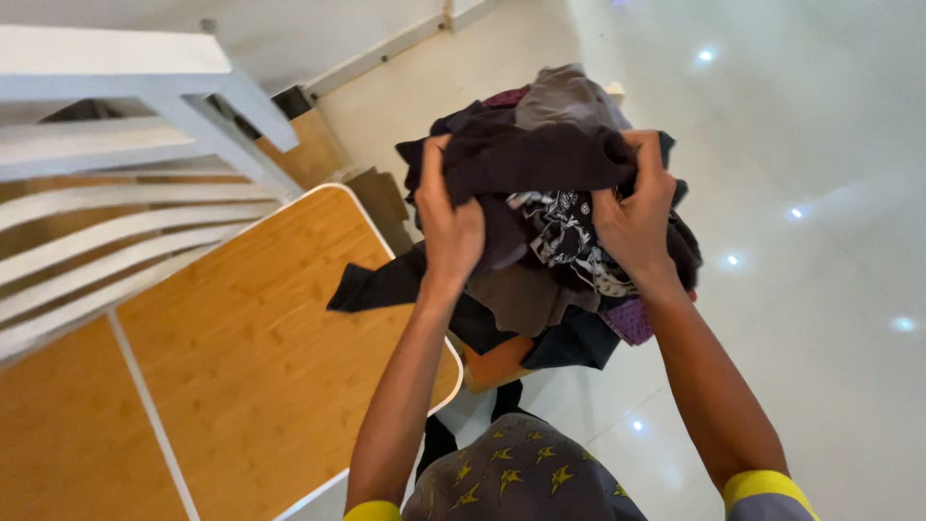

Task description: The person folds two t-shirts by hand on a small table, smoothing the fabric and folding the sleeves and body into a compact rectangle.

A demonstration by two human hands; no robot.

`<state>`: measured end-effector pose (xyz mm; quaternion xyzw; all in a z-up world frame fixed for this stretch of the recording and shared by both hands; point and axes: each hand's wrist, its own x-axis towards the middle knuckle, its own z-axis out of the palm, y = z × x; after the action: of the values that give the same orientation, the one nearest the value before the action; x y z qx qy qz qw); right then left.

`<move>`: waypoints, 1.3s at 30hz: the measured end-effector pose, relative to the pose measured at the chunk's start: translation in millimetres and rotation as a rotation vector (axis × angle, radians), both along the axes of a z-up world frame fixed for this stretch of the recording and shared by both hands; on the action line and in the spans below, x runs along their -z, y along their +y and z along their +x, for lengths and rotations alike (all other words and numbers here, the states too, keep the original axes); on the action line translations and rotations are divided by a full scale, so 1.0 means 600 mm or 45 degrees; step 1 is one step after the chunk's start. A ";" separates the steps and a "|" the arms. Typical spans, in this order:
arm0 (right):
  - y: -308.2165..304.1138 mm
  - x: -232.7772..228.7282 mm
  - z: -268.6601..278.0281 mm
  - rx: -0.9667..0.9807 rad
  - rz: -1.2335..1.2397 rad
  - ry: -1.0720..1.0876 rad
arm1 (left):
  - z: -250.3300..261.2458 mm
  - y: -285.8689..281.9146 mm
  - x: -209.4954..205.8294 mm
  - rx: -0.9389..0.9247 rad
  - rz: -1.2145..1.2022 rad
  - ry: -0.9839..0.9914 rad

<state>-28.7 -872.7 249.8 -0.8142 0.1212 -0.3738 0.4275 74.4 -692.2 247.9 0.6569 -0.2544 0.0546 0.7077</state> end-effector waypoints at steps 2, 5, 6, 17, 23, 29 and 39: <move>0.015 -0.036 0.008 -0.273 -0.050 -0.100 | 0.012 0.033 -0.010 0.049 -0.135 -0.023; 0.034 -0.085 0.020 -0.625 -0.020 -0.102 | 0.031 0.092 -0.017 -0.082 -0.195 0.028; 0.042 -0.097 0.026 -0.734 0.006 -0.078 | 0.034 0.114 -0.019 -0.162 -0.192 0.058; 0.246 -0.128 0.077 -1.097 -0.092 0.365 | 0.005 0.408 -0.005 -0.603 -0.238 -0.096; 0.423 -0.086 0.097 -1.318 -0.291 0.647 | -0.019 0.621 -0.030 -0.740 0.023 -0.277; 0.585 -0.017 0.144 -1.056 -0.422 0.249 | -0.027 0.819 -0.055 -0.805 0.171 -0.358; 0.792 -0.035 0.185 -1.092 -0.442 0.384 | -0.043 1.043 -0.067 -0.932 0.104 -0.349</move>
<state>82.1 -397.6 271.0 -0.8951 -0.2288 -0.0565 0.3785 48.8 -66.6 288.4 0.7183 -0.0976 0.3804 0.5743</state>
